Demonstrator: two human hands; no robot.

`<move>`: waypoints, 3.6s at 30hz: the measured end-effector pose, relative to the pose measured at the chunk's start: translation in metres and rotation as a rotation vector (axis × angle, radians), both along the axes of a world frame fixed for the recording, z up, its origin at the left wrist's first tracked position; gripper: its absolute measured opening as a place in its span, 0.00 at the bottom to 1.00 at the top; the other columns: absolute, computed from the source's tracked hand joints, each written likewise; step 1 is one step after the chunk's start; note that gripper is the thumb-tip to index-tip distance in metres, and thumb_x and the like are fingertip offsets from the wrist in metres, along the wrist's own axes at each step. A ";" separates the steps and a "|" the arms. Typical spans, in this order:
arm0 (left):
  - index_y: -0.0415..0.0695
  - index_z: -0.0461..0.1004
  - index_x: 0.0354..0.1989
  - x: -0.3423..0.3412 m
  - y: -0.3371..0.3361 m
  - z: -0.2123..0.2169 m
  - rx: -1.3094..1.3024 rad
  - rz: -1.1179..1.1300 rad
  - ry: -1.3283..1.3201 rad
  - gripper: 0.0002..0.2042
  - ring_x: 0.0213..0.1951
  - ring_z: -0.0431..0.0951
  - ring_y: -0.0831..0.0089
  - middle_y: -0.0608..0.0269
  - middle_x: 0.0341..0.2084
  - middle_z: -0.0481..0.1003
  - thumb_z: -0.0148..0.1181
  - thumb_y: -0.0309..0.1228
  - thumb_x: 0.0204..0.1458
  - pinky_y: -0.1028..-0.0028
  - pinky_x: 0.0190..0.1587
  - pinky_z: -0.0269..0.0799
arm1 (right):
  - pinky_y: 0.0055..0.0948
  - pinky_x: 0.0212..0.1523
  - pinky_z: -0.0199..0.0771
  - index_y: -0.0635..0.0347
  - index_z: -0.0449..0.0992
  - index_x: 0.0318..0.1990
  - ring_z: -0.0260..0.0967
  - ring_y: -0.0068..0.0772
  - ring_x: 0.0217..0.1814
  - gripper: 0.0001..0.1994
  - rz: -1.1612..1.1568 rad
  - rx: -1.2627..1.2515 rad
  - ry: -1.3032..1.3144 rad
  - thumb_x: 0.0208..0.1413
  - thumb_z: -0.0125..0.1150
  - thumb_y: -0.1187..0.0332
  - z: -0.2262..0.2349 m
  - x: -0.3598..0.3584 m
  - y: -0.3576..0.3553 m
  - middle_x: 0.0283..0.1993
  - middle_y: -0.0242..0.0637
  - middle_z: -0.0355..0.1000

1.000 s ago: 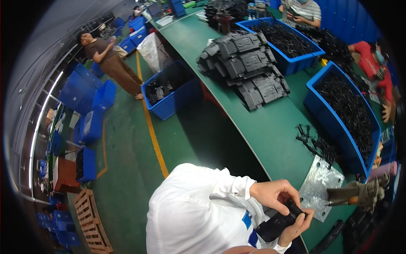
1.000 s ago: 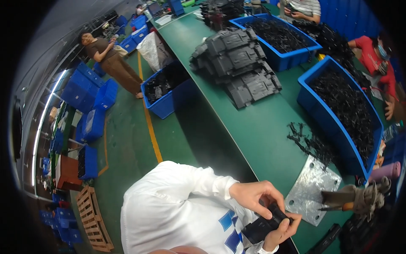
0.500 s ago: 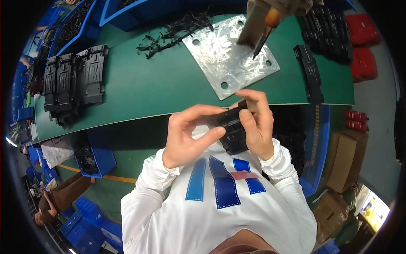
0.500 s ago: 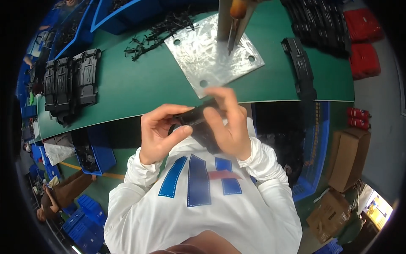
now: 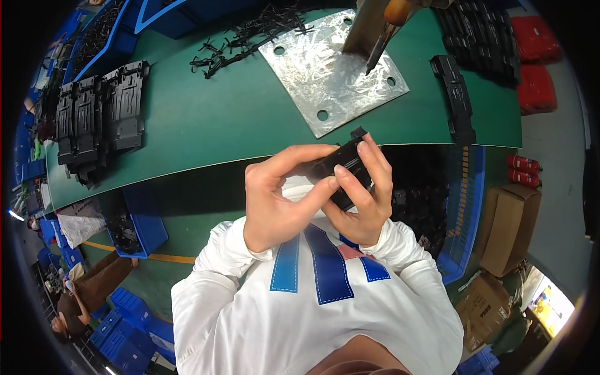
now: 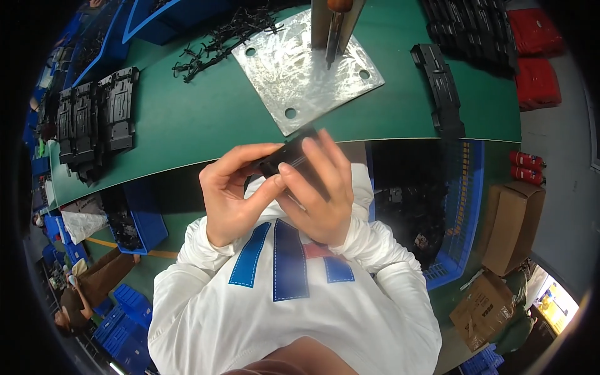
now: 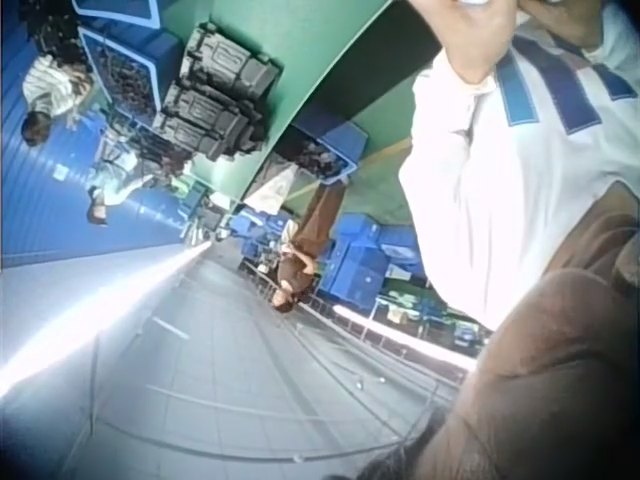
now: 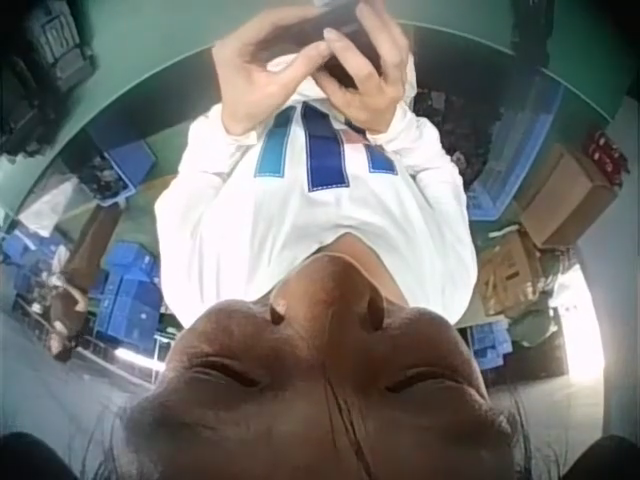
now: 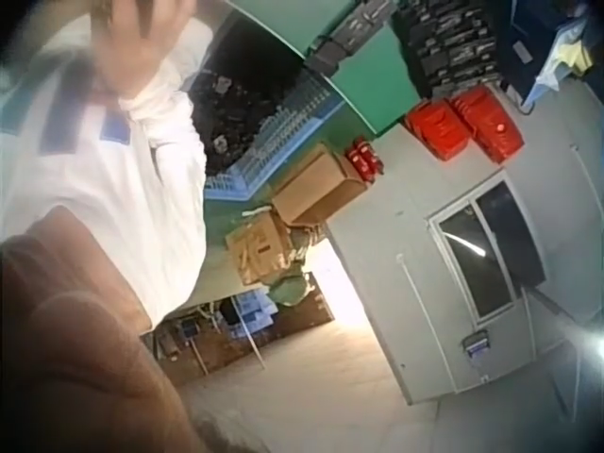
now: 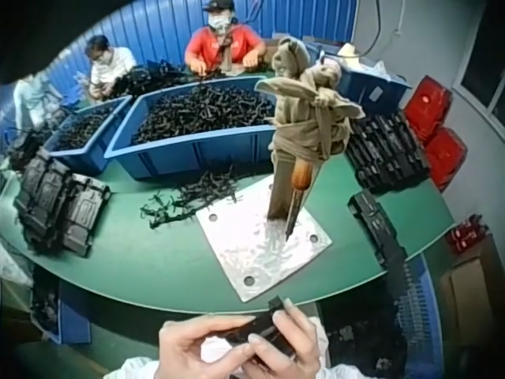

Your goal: Assemble internal components into a toy truck chassis using a powered screwdriver at a factory workstation.

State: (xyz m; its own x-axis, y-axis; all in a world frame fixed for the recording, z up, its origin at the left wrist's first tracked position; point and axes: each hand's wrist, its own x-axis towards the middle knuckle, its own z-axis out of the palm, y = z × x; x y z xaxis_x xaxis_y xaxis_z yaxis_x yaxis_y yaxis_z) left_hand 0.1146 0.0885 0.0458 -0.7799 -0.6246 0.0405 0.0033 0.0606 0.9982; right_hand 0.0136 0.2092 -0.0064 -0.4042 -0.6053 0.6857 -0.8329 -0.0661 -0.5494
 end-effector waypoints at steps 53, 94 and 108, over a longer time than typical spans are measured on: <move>0.39 0.76 0.37 -0.073 -0.080 -0.001 -0.164 -0.090 0.036 0.06 0.25 0.73 0.83 0.67 0.27 0.77 0.61 0.28 0.55 0.80 0.28 0.67 | 0.26 0.27 0.69 0.49 0.70 0.57 0.65 0.36 0.48 0.21 0.524 -0.521 -2.569 0.60 0.54 0.51 -0.018 -0.090 0.009 0.53 0.32 0.71; 0.34 0.69 0.49 -0.086 -0.117 -0.047 0.341 -0.568 -0.218 0.22 0.18 0.73 0.82 0.62 0.30 0.76 0.65 0.40 0.55 0.83 0.17 0.64 | 0.21 0.26 0.68 0.56 0.68 0.59 0.64 0.31 0.48 0.26 0.503 -0.609 -2.723 0.57 0.57 0.52 0.000 -0.086 -0.041 0.54 0.37 0.68; 0.37 0.71 0.43 -0.086 -0.115 -0.048 0.307 -0.552 -0.227 0.17 0.18 0.74 0.82 0.62 0.31 0.77 0.64 0.38 0.56 0.83 0.17 0.64 | 0.21 0.27 0.69 0.57 0.67 0.60 0.64 0.32 0.49 0.26 0.519 -0.619 -2.718 0.58 0.56 0.52 -0.007 -0.087 -0.040 0.54 0.38 0.67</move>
